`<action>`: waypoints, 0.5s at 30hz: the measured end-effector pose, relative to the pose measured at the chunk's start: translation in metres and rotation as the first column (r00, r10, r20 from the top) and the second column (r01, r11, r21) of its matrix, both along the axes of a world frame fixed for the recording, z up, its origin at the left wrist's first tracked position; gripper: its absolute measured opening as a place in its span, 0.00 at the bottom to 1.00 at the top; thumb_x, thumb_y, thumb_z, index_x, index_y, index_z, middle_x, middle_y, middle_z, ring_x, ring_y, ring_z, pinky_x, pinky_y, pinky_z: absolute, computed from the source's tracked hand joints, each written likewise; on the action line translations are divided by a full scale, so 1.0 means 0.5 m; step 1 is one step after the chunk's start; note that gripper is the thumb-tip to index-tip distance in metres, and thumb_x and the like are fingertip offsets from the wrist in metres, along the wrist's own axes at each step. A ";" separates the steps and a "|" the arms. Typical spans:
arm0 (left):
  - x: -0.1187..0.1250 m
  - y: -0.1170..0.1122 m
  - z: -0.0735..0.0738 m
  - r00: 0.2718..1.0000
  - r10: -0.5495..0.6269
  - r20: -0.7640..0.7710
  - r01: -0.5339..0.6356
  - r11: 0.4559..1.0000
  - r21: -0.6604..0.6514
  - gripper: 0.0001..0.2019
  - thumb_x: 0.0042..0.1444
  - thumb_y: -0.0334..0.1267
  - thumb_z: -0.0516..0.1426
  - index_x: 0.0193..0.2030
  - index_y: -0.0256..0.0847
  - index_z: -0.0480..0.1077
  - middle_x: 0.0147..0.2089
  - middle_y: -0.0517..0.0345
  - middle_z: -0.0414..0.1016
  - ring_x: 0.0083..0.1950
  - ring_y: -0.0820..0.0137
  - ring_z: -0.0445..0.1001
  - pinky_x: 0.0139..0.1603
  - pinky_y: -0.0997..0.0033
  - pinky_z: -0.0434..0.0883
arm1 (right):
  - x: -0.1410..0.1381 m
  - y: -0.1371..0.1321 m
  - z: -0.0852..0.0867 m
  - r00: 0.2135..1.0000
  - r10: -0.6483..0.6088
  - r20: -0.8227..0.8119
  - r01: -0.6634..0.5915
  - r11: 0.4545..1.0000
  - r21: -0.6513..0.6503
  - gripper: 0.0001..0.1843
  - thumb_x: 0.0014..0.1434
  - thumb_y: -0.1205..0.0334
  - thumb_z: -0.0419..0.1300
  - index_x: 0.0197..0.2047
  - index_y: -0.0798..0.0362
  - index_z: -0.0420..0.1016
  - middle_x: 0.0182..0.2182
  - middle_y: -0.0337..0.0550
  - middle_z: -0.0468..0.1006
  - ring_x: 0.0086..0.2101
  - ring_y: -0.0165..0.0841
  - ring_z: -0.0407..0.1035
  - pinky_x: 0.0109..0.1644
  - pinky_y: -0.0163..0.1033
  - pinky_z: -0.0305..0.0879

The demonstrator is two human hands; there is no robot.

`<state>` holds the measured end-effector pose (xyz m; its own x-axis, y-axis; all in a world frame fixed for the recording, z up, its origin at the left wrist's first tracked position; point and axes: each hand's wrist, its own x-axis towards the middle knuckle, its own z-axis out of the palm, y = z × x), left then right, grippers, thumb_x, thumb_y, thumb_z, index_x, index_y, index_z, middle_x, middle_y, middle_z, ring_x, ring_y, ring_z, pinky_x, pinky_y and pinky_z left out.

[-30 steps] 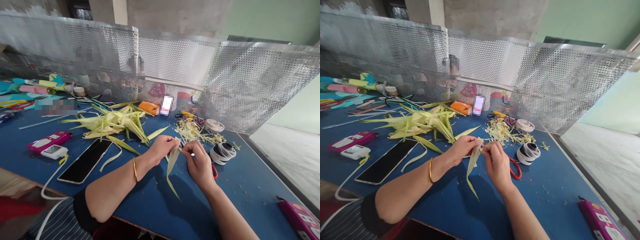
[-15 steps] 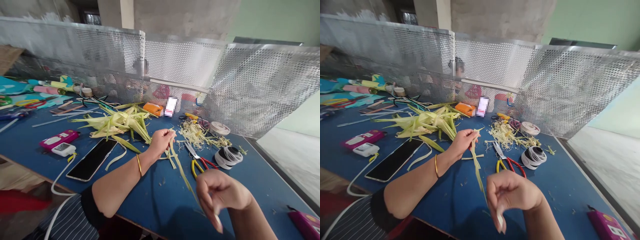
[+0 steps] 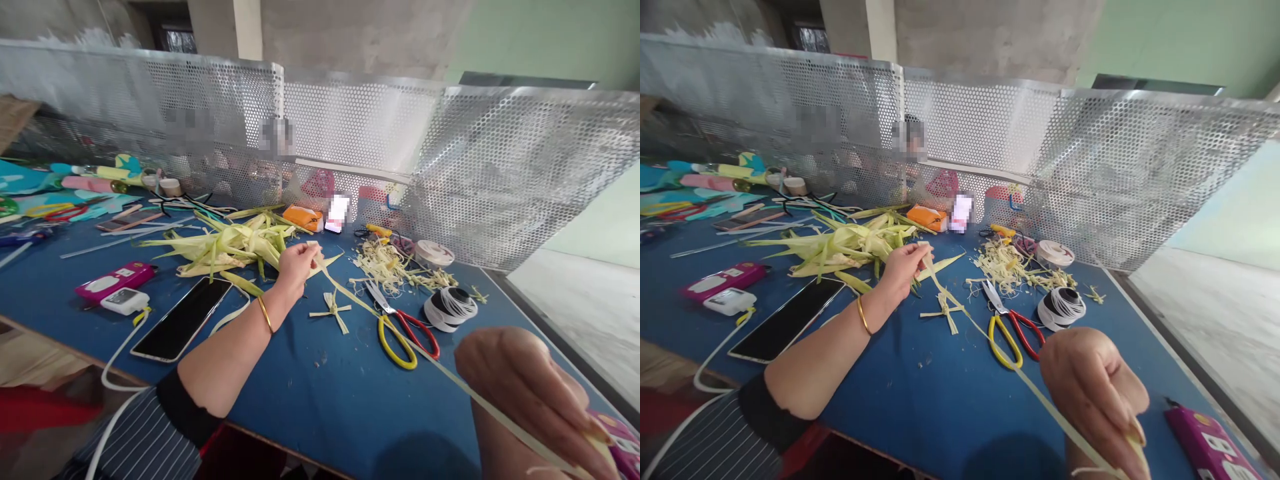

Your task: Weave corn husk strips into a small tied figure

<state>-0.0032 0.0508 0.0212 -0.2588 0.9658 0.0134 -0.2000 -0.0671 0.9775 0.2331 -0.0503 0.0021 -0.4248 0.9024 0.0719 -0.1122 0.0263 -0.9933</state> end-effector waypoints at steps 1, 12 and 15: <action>-0.007 0.005 0.004 1.000 0.017 0.015 -0.017 1.000 -0.005 0.07 0.47 0.36 0.63 0.24 0.35 0.73 0.21 0.61 0.70 0.18 0.80 0.60 0.17 0.78 0.50 | 0.008 -0.005 -0.003 0.999 -0.054 -0.001 0.054 0.998 0.012 0.28 0.51 0.32 0.62 0.31 0.50 0.66 0.20 0.45 0.77 0.21 0.33 0.74 0.23 0.33 0.66; -0.067 0.027 0.026 0.985 -0.051 0.165 0.060 0.997 -0.055 0.08 0.44 0.36 0.65 0.27 0.34 0.71 0.20 0.66 0.66 0.17 0.85 0.55 0.15 0.83 0.45 | 0.050 -0.025 0.063 0.884 -0.414 -0.218 0.435 0.898 0.061 0.23 0.47 0.44 0.68 0.25 0.47 0.59 0.11 0.25 0.58 0.08 0.20 0.46 0.08 0.28 0.47; -0.045 0.006 0.033 0.961 -0.203 0.190 0.221 0.972 -0.077 0.09 0.42 0.36 0.66 0.27 0.33 0.73 0.22 0.62 0.69 0.18 0.84 0.58 0.16 0.83 0.50 | 0.034 0.039 0.080 0.715 -0.667 -0.210 0.661 0.743 -0.106 0.11 0.51 0.60 0.67 0.29 0.50 0.68 0.18 0.34 0.70 0.14 0.23 0.61 0.16 0.27 0.64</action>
<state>-0.0258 0.0537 0.0376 -0.0379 0.9932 -0.1101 -0.3719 0.0883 0.9241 0.2503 -0.0306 0.0421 0.3093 0.9489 0.0631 -0.2880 0.1567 -0.9447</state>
